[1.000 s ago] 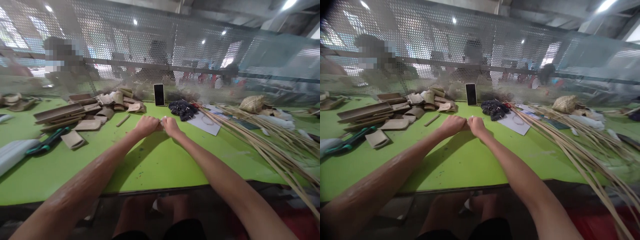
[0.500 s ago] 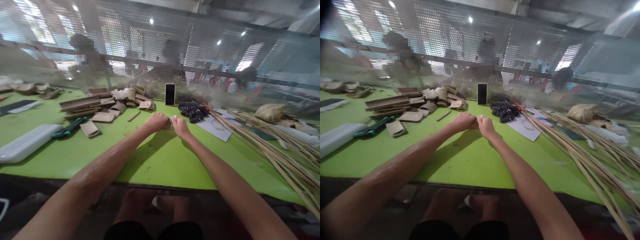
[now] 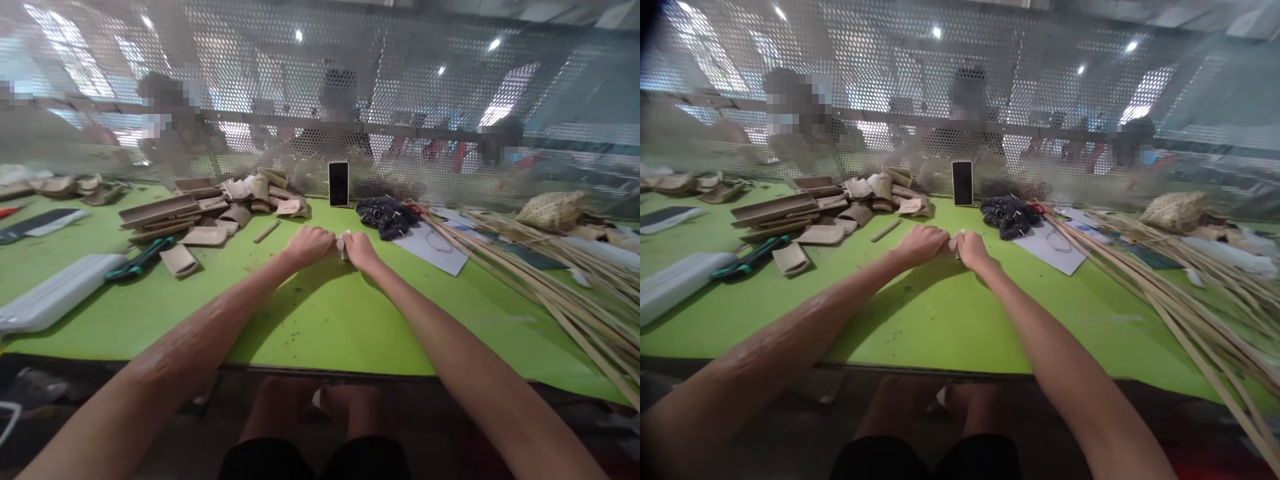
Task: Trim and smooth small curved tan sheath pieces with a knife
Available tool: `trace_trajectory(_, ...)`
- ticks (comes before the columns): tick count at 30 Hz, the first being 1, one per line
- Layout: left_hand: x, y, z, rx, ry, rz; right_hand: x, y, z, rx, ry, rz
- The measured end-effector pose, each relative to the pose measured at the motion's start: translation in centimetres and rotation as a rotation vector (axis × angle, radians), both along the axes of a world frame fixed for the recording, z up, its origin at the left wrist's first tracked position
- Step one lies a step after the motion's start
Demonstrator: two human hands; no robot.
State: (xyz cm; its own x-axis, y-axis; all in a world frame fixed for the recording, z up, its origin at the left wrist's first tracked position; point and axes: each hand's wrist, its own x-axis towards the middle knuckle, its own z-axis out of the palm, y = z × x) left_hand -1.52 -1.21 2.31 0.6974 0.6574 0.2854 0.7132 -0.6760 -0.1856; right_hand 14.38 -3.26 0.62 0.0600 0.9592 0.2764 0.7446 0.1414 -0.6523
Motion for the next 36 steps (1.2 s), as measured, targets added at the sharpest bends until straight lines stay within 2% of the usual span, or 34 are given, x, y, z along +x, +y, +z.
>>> trace_trajectory(5,0.2,0.9,0.8,-0.059,0.068,0.014,-1.1,-1.6,0.5,0.243,-0.135,0.023)
trace_trajectory(7,0.3,1.1,1.0,-0.062,0.072,0.013,-1.3,-1.8,0.7,0.28,-0.171,0.039)
trace_trajectory(13,0.3,0.8,0.6,-0.043,0.066,0.029,-1.4,-1.7,1.0,0.182,-0.058,0.019)
trace_trajectory(18,0.2,0.6,0.3,-0.012,0.053,0.047,-1.3,-1.4,0.8,0.191,-0.031,0.024)
trace_trajectory(25,-0.3,0.0,-0.4,0.001,0.017,-0.011,-0.5,1.1,-0.3,0.027,0.065,-0.078)
trace_trajectory(31,-0.4,-0.2,-0.9,-0.007,-0.052,-0.033,0.7,1.6,-1.0,0.042,0.128,-0.069)
trace_trajectory(33,-0.7,0.0,-0.9,-0.042,-0.131,-0.015,1.4,1.3,-0.8,0.072,0.156,-0.083)
trace_trajectory(36,-1.2,0.7,-1.0,-0.074,-0.396,0.081,2.3,0.8,-0.6,0.098,0.261,-0.1)
